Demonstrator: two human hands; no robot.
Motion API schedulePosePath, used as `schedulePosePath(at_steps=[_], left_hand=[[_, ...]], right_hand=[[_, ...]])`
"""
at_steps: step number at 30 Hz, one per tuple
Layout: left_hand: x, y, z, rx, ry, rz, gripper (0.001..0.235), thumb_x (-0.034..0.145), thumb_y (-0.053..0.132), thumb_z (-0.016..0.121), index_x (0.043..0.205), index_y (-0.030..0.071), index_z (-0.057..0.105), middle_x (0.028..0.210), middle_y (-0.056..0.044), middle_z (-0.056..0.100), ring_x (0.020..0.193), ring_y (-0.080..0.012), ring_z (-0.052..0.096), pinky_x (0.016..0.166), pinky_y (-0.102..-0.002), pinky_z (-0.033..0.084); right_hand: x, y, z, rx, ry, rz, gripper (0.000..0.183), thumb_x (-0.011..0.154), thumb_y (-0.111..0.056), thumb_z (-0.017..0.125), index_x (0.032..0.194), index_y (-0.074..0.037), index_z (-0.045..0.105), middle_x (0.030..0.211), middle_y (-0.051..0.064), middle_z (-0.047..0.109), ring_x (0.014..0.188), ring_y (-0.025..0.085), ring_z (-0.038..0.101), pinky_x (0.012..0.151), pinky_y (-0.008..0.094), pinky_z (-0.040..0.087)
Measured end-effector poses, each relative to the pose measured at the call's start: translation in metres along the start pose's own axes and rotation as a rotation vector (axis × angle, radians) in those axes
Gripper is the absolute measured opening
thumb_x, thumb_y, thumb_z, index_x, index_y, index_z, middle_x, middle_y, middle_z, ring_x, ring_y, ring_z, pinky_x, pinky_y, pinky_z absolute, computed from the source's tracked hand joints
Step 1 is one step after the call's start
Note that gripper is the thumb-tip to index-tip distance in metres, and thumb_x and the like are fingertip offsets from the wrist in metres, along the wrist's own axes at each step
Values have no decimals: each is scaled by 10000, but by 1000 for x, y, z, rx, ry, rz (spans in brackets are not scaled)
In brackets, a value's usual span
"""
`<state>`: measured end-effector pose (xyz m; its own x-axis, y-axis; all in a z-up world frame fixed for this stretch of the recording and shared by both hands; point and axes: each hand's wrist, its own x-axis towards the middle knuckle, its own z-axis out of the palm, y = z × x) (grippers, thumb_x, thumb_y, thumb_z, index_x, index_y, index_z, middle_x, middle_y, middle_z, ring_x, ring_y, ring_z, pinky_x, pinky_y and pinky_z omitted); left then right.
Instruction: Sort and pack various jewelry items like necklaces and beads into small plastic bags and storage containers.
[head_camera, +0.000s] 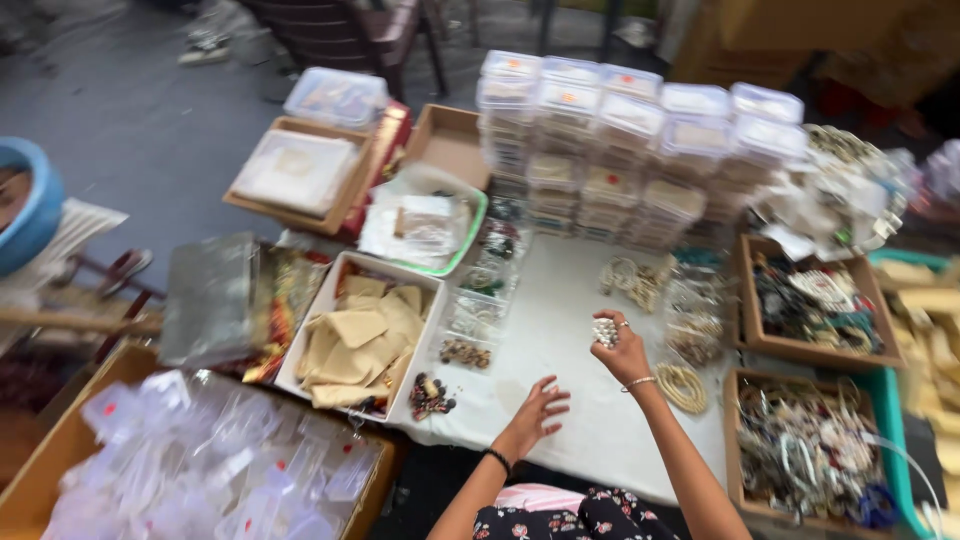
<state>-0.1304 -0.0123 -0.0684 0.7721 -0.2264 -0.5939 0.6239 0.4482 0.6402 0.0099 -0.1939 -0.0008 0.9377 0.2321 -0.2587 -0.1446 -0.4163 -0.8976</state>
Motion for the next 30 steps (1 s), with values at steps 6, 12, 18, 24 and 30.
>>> schedulePosePath(at_steps=[6,12,18,24,30], left_hand=[[-58,-29,-33,31,80,98,531,987,494,564,1440,224,507,1302,11,625,1152,-121,564,931,-302,448],[-115,-45,-48,203,130,32,534,976,509,539,1431,233,577,1296,51,641,1113,-62,585,921,-261,456],[-43,-8,-126,100,289,568,346,1027,344,574,1258,95,637,1092,-8,674,958,-107,616,849,-277,485],[5,214,-193,481,938,768,279,1024,316,567,1113,73,673,936,-53,711,839,-159,655,783,-330,533],[78,314,-259,950,1234,880,342,868,215,743,1187,100,695,1122,-125,707,1030,-342,657,903,-443,524]], right_hand=[[22,85,45,-1010,-2,-508,435,793,-137,667,1211,-257,657,1001,48,663,1016,224,625,929,461,427],[11,115,66,-1081,145,-592,338,814,-87,618,1097,-260,689,1059,-4,653,1136,179,609,1059,462,362],[8,111,58,-1063,96,-591,374,796,-99,615,1135,-238,687,1046,14,656,1093,186,608,1025,442,368],[3,96,78,-1104,155,-372,349,844,-79,586,1122,-266,684,1061,-19,655,1128,156,604,1090,417,344],[8,108,102,-1156,313,-250,385,817,-72,577,1129,-273,680,1133,0,652,1163,171,589,1113,431,311]])
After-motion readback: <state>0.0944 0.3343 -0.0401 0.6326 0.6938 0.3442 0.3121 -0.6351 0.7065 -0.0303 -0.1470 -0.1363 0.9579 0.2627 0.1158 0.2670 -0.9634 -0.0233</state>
